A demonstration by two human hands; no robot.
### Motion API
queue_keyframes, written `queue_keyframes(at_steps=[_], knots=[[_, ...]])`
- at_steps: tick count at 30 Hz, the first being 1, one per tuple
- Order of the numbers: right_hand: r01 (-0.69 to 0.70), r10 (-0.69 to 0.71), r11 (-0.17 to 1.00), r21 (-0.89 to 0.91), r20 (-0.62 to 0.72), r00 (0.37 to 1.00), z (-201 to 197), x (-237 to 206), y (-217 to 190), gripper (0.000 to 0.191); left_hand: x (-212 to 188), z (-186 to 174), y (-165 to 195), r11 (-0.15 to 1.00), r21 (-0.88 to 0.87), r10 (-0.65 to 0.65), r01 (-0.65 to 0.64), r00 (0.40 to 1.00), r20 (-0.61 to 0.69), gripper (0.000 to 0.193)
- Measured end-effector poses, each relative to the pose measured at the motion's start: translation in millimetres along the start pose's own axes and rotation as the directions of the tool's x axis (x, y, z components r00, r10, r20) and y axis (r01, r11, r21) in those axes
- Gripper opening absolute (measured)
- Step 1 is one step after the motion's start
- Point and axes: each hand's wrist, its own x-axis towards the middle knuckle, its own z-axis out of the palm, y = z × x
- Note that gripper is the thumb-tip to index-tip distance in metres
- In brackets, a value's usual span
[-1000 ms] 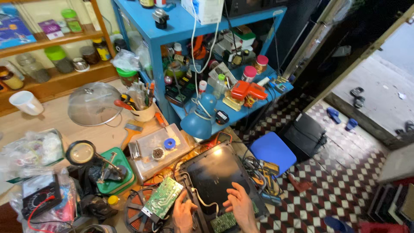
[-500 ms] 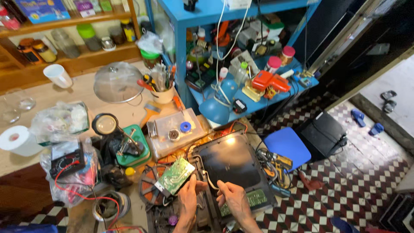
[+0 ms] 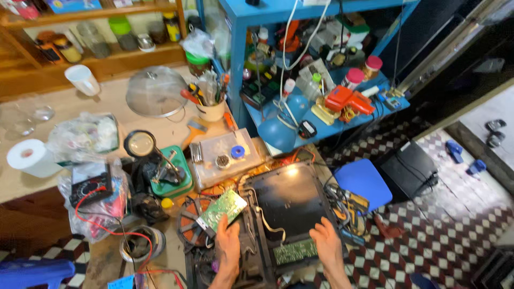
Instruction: The person uses a cordless drill to remove screws from a fan and a circuit board inside an open electronic device. They then lift out the fan and the circuit board, disconnecting wires as needed.
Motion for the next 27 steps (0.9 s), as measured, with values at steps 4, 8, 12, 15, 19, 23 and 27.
queue_keyframes(at_steps=[4,8,12,15,19,23,27], knots=[[0.11,-0.093,0.98,0.164,-0.109,0.99,-32.2,26.2,-8.7,0.073,6.9,0.2,-8.9,0.994,-0.09,0.059,-0.063,0.997,-0.044,0.064],[0.159,-0.078,0.956,0.248,-0.306,0.949,-91.7,61.0,-22.6,0.069,4.0,6.4,-9.8,0.975,-0.204,-0.113,0.09,0.988,-0.102,0.065],[0.088,0.034,0.9,0.427,-0.269,0.963,-135.5,109.4,-14.6,0.055,-8.7,39.7,-21.1,0.971,-0.204,-0.158,0.124,0.974,-0.162,0.061],[0.035,0.017,0.919,0.392,-0.13,0.991,-151.9,161.3,1.3,0.049,-14.8,84.2,-40.1,0.978,-0.18,-0.142,0.105,0.968,-0.208,0.061],[-0.029,0.026,0.986,0.167,0.02,0.999,-161.8,228.7,7.6,0.048,-28.5,161.2,-59.3,0.973,-0.197,-0.158,0.119,0.968,-0.196,0.061],[0.051,-0.031,0.992,-0.116,0.17,0.985,-164.4,277.1,-5.7,0.055,-38.6,242.0,-62.8,0.983,-0.138,-0.142,0.12,0.977,-0.161,0.06],[0.1,0.013,0.921,-0.375,0.287,0.958,-181.4,306.6,-18.6,0.055,-37.9,307.7,-54.9,0.976,-0.104,-0.202,0.191,0.972,-0.116,0.056]])
